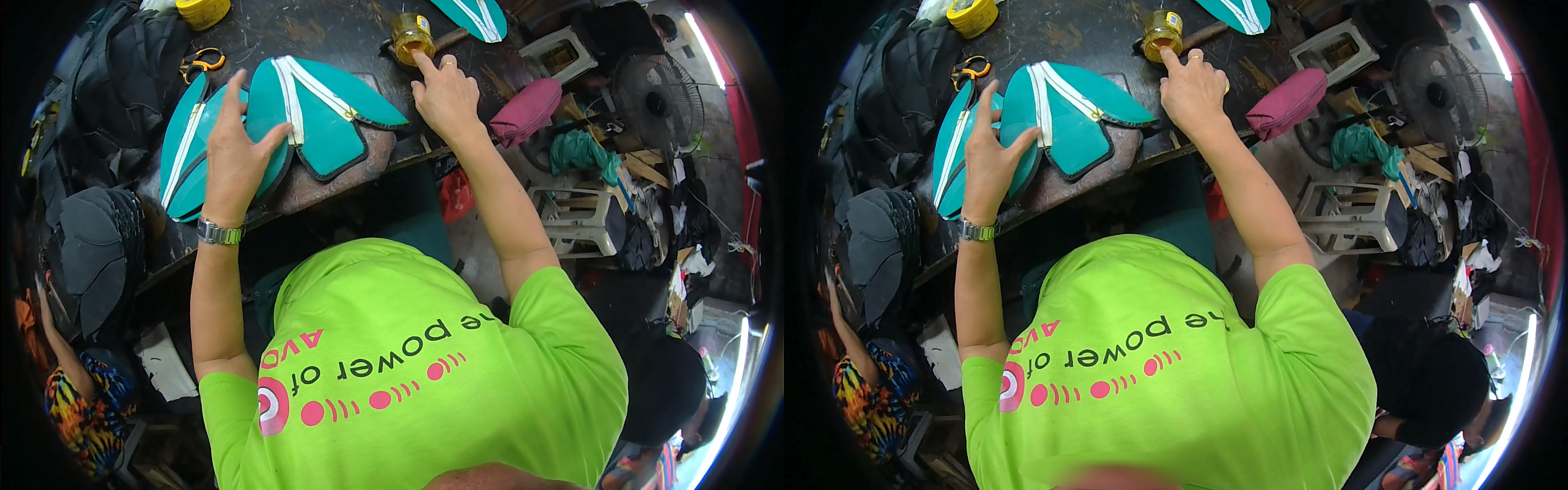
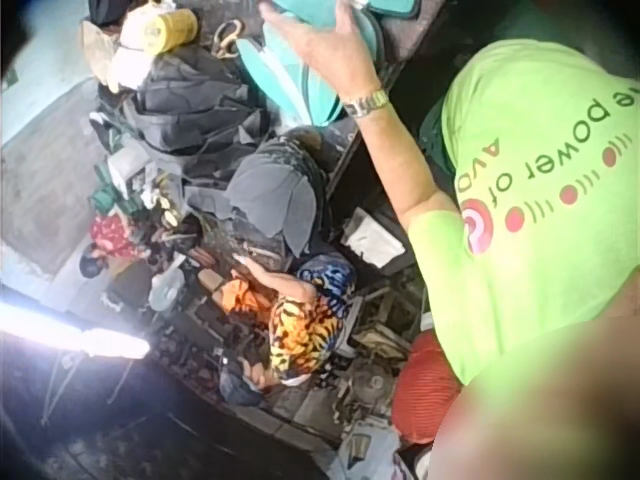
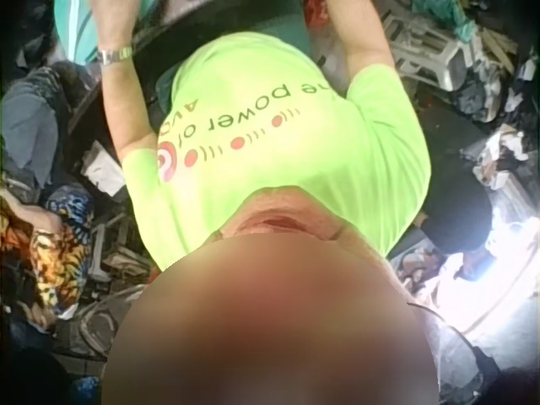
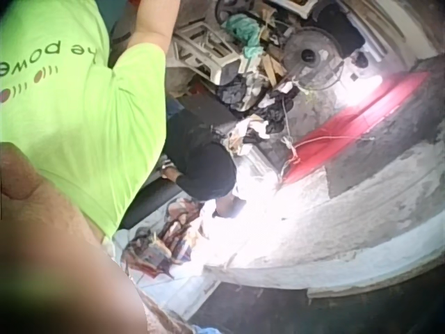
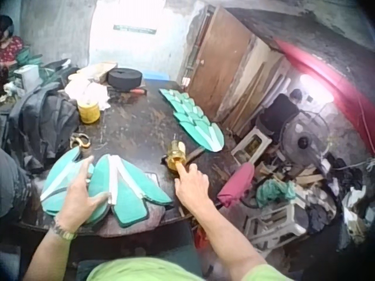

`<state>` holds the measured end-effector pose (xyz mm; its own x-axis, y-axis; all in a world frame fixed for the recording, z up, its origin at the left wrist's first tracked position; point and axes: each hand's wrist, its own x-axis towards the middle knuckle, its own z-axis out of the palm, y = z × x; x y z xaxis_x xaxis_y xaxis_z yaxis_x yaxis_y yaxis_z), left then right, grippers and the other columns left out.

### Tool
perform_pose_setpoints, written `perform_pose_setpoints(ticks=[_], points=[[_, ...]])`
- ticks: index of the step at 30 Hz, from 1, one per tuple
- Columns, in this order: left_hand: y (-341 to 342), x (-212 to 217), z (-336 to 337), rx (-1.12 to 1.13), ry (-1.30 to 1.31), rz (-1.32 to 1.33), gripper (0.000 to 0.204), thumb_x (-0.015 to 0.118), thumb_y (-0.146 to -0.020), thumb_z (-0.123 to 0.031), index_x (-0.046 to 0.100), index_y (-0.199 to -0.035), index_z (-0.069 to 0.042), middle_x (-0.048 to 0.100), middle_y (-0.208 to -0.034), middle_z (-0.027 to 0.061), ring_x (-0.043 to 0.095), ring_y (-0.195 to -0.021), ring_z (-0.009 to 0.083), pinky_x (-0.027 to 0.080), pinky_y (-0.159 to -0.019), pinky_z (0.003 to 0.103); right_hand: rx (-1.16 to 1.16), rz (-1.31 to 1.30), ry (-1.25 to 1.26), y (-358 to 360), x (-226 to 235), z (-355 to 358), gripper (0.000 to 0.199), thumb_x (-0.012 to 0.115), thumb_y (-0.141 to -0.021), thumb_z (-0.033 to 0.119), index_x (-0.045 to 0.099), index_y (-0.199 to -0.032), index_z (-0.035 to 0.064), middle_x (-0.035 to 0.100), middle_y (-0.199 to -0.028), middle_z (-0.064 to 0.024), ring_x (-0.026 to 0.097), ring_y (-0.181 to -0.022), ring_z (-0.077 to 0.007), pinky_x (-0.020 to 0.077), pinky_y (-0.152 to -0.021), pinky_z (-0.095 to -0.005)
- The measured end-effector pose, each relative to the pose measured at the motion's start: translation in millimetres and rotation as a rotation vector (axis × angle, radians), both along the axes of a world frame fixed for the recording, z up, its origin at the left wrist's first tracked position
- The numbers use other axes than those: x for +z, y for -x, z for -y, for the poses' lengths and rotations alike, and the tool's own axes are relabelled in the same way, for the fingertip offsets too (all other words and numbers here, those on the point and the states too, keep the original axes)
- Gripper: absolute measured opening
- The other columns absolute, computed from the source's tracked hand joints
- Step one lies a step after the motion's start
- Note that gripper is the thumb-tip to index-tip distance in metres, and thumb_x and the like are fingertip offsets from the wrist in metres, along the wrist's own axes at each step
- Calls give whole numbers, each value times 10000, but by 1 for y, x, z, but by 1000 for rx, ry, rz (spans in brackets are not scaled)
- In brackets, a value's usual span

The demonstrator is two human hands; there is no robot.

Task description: The person applies a yellow substance from a jar to the edges of teal cap-shaped items and presses them together. They handle multiple items one at a time, aligning and smoothing the edges, then place finished items aside on the table.

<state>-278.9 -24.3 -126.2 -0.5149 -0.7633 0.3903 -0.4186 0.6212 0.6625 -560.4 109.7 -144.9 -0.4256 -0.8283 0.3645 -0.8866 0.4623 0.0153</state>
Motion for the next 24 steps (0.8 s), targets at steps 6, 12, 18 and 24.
perform_pose_setpoints(ticks=[6,12,18,24], points=[[4,-2,-2,-62,124,113,462,806,-809,-141,676,-1252,-141,598,-1254,172,661,-999,336,551,-815,420,-2,-92,-71,-3,6,5,421,682,-875,237,623,-1290,193,610,-1078,-171,670,-925,-353,517,-752,-484],[17,-10,11,-90,165,106,416,771,-832,-102,696,-1237,-157,568,-1312,188,622,-1124,364,534,-897,416,337,393,171,-38,30,-23,205,638,-867,136,780,-1014,150,603,-1189,-113,618,-1084,-314,507,-917,-424],[21,-22,15,-118,241,91,401,750,-830,-79,702,-1222,-149,549,-1345,221,590,-1191,395,526,-952,437,485,529,134,-59,-11,-15,304,666,-935,277,750,-1227,263,467,-1534,-111,270,-1484,-397,145,-1193,-618],[20,-25,17,-137,216,95,388,739,-845,-79,699,-1225,-146,535,-1376,225,585,-1204,407,521,-973,442,472,535,121,-57,-32,-19,296,666,-949,372,746,-1232,340,435,-1577,-83,155,-1535,-409,17,-1165,-707]])
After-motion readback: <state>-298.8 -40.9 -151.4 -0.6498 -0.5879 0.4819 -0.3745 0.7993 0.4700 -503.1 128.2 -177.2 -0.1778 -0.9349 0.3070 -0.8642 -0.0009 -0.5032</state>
